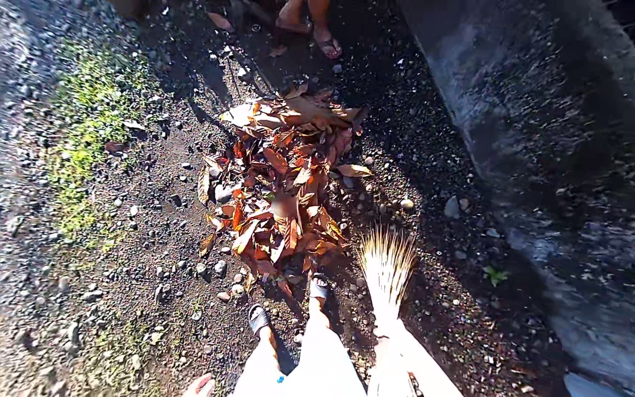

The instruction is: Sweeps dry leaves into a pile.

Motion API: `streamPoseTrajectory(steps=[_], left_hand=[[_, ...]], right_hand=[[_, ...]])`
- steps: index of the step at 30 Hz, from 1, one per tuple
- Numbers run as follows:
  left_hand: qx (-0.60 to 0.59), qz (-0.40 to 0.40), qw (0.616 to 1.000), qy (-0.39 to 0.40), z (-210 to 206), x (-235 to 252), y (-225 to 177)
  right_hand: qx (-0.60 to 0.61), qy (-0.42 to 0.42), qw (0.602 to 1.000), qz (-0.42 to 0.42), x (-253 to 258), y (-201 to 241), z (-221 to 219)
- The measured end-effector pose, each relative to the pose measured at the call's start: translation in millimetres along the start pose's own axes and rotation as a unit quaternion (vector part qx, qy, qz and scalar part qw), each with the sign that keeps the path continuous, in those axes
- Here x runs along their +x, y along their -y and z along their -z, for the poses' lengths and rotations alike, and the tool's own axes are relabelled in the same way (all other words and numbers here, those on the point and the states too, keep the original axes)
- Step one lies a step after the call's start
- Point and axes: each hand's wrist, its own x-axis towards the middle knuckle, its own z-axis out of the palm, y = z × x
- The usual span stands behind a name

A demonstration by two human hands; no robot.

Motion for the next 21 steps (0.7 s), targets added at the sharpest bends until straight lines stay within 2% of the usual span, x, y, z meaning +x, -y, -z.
streamPoseTrajectory(steps=[1,4,6,7,10,13,17,21], left_hand=[[-0.007,-0.001,1.0,-0.003,-4.9,0.0,6.4],[-0.029,-0.008,1.0,-0.009,-22.3,-1.4,26.7],[-0.037,-0.016,0.999,-0.01,-31.3,-6.5,34.0],[-0.04,-0.015,0.999,-0.012,-33.3,-10.0,39.3],[-0.081,-0.003,0.996,-0.021,-37.1,-17.1,57.7],[-0.105,0.02,0.994,-0.018,-45.2,-19.3,79.0],[-0.104,0.019,0.994,0.004,-53.0,-3.6,100.3],[-0.144,-0.014,0.989,0.008,-49.8,-4.7,103.9]], right_hand=[[0.016,0.012,1.0,-0.003,7.7,11.9,-10.6],[0.033,0.143,0.988,0.048,29.9,66.5,-45.3],[0.109,0.236,0.963,0.068,40.5,87.6,-62.3],[0.163,0.258,0.951,0.059,40.5,95.4,-68.8],[0.219,0.245,0.944,0.024,22.8,104.1,-76.5],[0.222,0.196,0.954,0.032,-2.1,78.7,-81.7],[0.149,0.164,0.968,0.115,-16.8,31.5,-102.1],[0.065,0.203,0.972,0.099,-25.6,14.0,-124.0]])
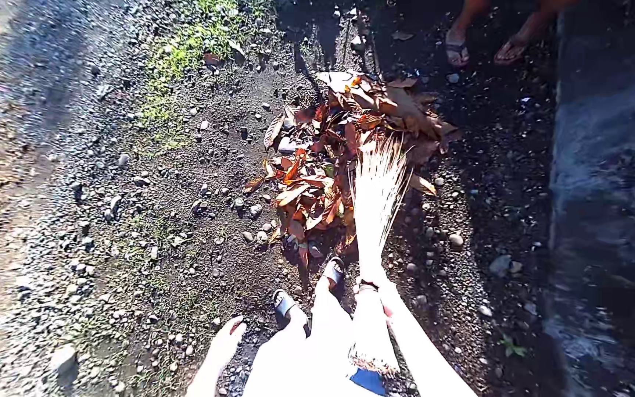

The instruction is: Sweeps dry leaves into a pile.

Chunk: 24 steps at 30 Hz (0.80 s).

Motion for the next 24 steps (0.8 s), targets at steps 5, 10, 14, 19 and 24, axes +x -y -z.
streamPoseTrajectory(steps=[5,10,14,19,24], left_hand=[[-0.038,-0.007,0.999,-0.016,21.5,-16.5,31.8],[-0.043,0.074,0.995,-0.047,39.4,-27.7,108.3],[-0.052,0.116,0.99,-0.065,49.8,-44.6,155.1],[-0.086,0.133,0.985,-0.065,44.4,-54.3,174.6],[-0.089,0.106,0.99,-0.04,37.3,-43.2,158.9]], right_hand=[[-0.253,0.118,0.95,-0.14,-2.8,-25.6,-55.8],[-0.397,0.208,0.87,-0.206,46.4,-119.8,-83.5],[-0.437,0.069,0.882,-0.162,94.3,-121.6,-85.0],[-0.501,-0.067,0.862,0.029,109.3,-46.8,-72.9],[-0.58,-0.08,0.807,0.075,93.2,-26.2,-83.5]])
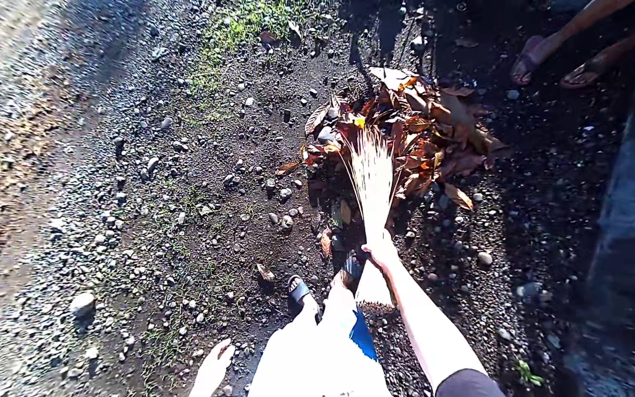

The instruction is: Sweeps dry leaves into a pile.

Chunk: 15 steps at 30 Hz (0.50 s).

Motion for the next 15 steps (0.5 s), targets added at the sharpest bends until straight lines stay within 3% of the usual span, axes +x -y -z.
streamPoseTrajectory(steps=[3,6,9,12,13,15], left_hand=[[-0.009,-0.027,1.0,0.005,-3.4,-0.3,-19.7],[-0.021,-0.034,0.999,0.012,-6.7,1.3,-26.1],[-0.004,-0.035,0.999,0.022,-8.8,8.6,-22.4],[0.015,-0.03,0.999,0.028,-7.8,16.1,-12.3],[0.017,-0.025,0.999,0.03,-6.1,15.9,-10.1],[0.018,-0.022,0.999,0.027,-2.5,12.4,-7.4]], right_hand=[[0.061,0.018,0.998,0.023,-24.3,-5.8,4.4],[0.154,0.118,0.981,0.013,-68.7,-22.1,4.1],[0.223,0.242,0.943,-0.053,-103.8,-40.6,-16.2],[0.26,0.326,0.895,-0.155,-102.2,-49.3,-45.6],[0.273,0.323,0.887,-0.185,-93.7,-49.1,-50.3],[0.283,0.231,0.91,-0.199,-74.0,-44.1,-50.2]])
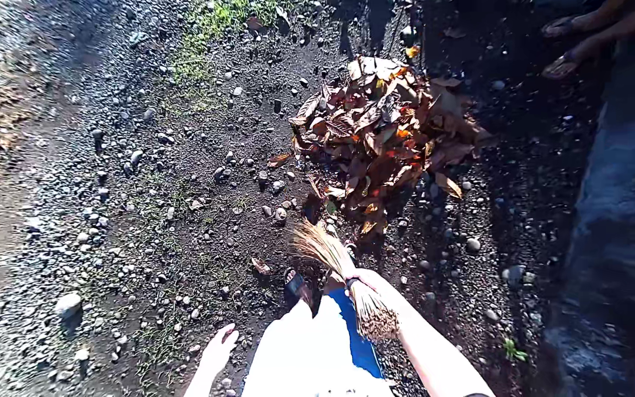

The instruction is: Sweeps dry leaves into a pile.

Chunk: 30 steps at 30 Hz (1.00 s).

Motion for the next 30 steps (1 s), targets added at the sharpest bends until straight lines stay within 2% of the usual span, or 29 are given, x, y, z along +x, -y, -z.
streamPoseTrajectory(steps=[3,7,10,14,17,19,21,23,26,28,30], left_hand=[[-0.005,-0.003,1.0,-0.01,4.6,-4.4,3.3],[-0.017,-0.002,1.0,-0.006,2.3,-3.8,19.8],[-0.031,0.007,1.0,-0.004,-3.1,-3.0,34.3],[-0.028,0.007,1.0,0.002,-5.5,2.8,54.2],[-0.039,0.019,0.999,-0.001,-6.1,-2.9,66.1],[-0.05,0.017,0.999,-0.005,-4.2,-5.1,71.4],[-0.056,0.013,0.998,-0.011,-2.9,-9.4,76.8],[-0.069,0.016,0.997,-0.02,-0.2,-13.9,84.6],[-0.09,0.012,0.995,-0.028,-2.8,-16.4,102.8],[-0.092,0.019,0.995,-0.023,-8.2,-15.8,114.6],[-0.085,0.033,0.996,-0.019,-14.6,-13.7,121.9]], right_hand=[[-0.076,-0.132,0.98,0.126,27.9,20.8,20.6],[-0.096,-0.168,0.957,0.216,18.2,21.5,7.7],[-0.126,-0.105,0.967,0.193,-12.6,9.0,-11.8],[-0.205,0.073,0.972,0.086,-32.2,-9.7,-32.9],[-0.249,0.181,0.951,-0.012,-1.6,-40.4,-77.0],[-0.325,0.188,0.925,-0.052,15.6,-50.3,-118.0],[-0.386,0.184,0.903,-0.049,45.7,-55.1,-138.1],[-0.37,0.131,0.92,-0.016,63.5,-44.7,-132.7],[-0.261,-0.01,0.963,0.074,65.4,-13.0,-88.6],[-0.221,-0.101,0.961,0.13,53.6,9.5,-64.9],[-0.189,-0.155,0.953,0.18,40.3,16.7,-54.1]])
